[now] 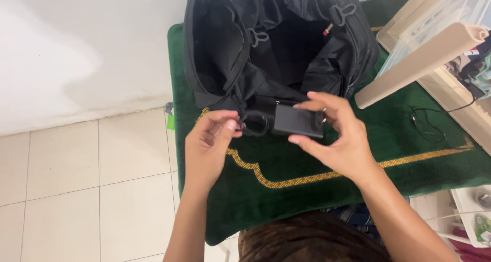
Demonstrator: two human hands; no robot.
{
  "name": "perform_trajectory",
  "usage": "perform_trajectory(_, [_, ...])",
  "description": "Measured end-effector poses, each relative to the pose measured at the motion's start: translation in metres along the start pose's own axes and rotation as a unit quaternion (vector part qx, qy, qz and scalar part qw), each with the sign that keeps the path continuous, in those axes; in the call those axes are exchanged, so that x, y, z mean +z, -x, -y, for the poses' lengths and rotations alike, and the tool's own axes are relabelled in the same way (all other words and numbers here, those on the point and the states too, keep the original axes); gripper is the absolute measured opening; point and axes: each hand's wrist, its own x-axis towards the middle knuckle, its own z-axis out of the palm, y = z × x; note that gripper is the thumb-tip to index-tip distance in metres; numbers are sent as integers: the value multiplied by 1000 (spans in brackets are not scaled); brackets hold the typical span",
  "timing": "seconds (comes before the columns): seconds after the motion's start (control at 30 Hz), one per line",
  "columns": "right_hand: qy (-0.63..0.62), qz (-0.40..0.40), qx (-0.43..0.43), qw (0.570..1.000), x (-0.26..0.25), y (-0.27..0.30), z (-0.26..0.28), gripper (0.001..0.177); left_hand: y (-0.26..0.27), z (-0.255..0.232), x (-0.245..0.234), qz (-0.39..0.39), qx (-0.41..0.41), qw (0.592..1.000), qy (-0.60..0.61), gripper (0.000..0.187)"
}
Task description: The person uncoils and organizes a power adapter and its cable before placing them into a black backpack.
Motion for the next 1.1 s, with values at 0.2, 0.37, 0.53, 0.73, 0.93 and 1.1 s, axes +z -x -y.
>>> perform_trajectory(0.2, [-77, -53, 12, 996, 12, -30, -1, 53, -14, -29, 2, -182, 86, 973, -112, 17])
perform_trajectory(0.37, [50, -82, -22, 995, 26, -69, 8, 51, -46, -37, 8, -216, 133, 939, -234, 43])
perform_trajectory(0.53, [182, -51, -100, 977, 33, -106, 16, 61, -62, -30, 3, -222, 136, 937, -232, 29])
perform_trajectory(0.73, [184, 19, -152, 971, 43, -147, 10, 61, -62, -33, -3, -238, 152, 920, -272, 27])
perform_trajectory(0.93, [245, 114, -211, 939, 62, -200, -7, 51, -61, -35, -6, -231, 145, 929, -249, 25])
perform_trajectory(1.1, [281, 212, -122, 928, 87, -232, -26, 50, -62, -36, -9, -238, 141, 930, -243, 27])
